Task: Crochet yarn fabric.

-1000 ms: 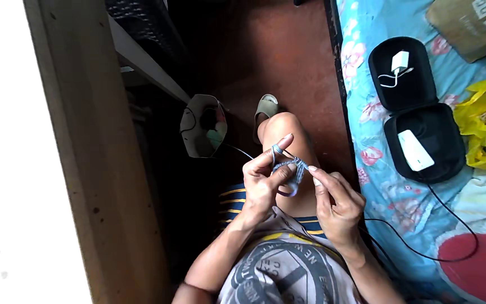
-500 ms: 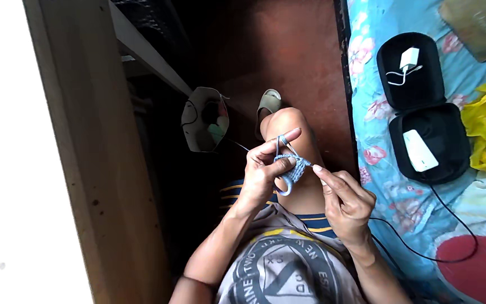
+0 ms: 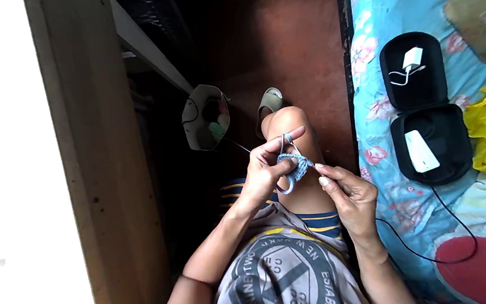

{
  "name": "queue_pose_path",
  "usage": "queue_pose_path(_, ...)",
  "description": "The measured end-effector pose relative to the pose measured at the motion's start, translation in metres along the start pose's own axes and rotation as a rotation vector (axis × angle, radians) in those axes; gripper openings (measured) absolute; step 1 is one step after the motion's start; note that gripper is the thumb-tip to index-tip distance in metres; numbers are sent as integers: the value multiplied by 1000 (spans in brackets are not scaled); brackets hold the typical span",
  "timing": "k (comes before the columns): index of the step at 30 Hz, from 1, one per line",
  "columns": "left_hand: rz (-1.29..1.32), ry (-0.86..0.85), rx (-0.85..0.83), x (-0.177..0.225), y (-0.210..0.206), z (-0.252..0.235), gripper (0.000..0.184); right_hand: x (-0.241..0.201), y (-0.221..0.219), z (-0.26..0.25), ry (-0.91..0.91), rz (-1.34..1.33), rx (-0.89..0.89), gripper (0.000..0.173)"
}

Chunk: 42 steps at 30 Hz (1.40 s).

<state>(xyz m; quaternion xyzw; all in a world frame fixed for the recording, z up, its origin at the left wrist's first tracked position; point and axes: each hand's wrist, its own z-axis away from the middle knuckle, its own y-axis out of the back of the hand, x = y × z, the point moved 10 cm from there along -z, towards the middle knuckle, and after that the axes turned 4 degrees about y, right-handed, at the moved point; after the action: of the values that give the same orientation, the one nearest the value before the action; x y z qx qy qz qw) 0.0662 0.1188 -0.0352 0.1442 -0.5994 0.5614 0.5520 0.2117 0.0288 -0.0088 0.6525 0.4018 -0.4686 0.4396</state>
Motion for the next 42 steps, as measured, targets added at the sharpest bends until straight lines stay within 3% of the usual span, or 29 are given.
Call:
queue_pose_path(8,-177,-19,59,1,-1,-1,64,10,2,0,-68,17,-21,23)
queue_pose_path(15,-148,-51,118,0,-1,-2,65,41,-23,10,-585,-694,-13,21)
queue_pose_path(17,-146,-36,116,-4,-2,-2,66,35,-19,5,-489,-550,9,19)
queue_pose_path(19,-259,-93,111,0,-7,1,65,19,-9,-2,-265,-215,17,17)
queue_pose_path(22,-564,-416,79,16,-22,13,53,-4,-7,-7,-75,149,19,13)
queue_pose_path(25,-620,-597,76,23,-29,20,38,9,-8,-11,-249,-131,17,13)
queue_pose_path(27,-517,-522,80,23,-25,17,40,19,-11,-10,-348,-366,39,18)
queue_pose_path(31,-276,-245,113,12,-12,8,52,-10,0,-1,21,192,143,14)
queue_pose_path(34,-158,-184,108,9,-9,6,49,-30,-1,7,237,545,238,17)
queue_pose_path(42,-140,-155,29,14,-2,1,40,-41,-5,9,370,672,193,19)
